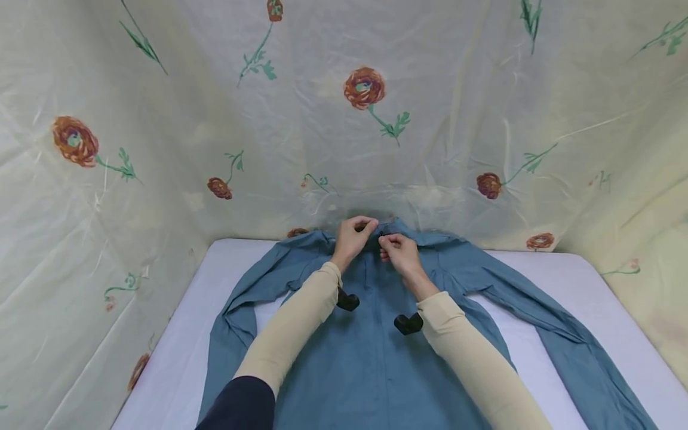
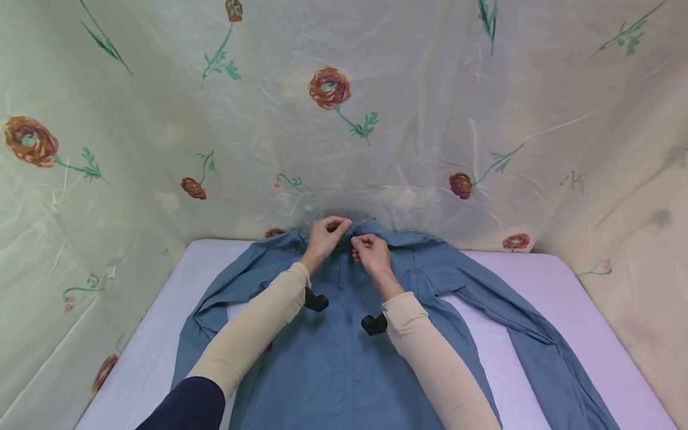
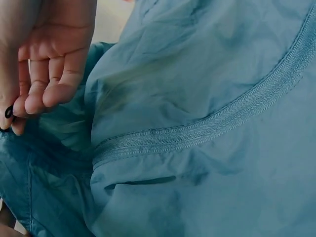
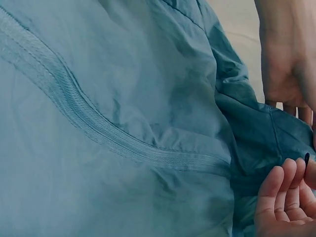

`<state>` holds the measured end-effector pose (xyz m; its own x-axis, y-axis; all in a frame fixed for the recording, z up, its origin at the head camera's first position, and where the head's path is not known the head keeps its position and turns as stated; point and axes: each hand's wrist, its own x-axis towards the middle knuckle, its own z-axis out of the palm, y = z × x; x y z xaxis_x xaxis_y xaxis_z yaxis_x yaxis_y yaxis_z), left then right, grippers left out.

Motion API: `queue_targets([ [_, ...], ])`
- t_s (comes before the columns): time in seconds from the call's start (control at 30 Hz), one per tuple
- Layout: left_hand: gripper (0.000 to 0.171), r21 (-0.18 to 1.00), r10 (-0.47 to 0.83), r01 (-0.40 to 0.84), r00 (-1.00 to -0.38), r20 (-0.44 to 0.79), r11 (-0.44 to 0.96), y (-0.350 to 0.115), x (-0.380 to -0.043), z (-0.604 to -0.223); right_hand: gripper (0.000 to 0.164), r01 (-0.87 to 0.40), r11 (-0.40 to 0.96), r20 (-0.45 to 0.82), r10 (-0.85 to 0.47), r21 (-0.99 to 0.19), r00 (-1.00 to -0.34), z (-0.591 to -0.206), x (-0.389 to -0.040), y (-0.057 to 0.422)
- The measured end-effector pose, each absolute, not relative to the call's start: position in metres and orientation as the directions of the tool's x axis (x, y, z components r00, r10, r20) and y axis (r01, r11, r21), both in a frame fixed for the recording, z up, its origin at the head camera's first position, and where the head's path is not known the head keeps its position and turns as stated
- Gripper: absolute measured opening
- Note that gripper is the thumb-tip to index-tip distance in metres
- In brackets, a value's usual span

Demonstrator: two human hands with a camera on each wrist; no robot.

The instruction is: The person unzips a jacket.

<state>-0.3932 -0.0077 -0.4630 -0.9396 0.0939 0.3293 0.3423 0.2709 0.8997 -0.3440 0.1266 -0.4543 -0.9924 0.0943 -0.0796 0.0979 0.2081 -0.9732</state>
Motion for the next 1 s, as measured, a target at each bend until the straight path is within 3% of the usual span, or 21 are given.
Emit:
queue_targets([
  [1.0,0.023,0.890,0.014,0.332,-0.938,0.345,0.311,-0.0041,-0.3942,-0.4570,0.033,0.085,0.251,-0.061,0.102,-0.964,-0.993,-0.4535,-0.3441,0.1266],
])
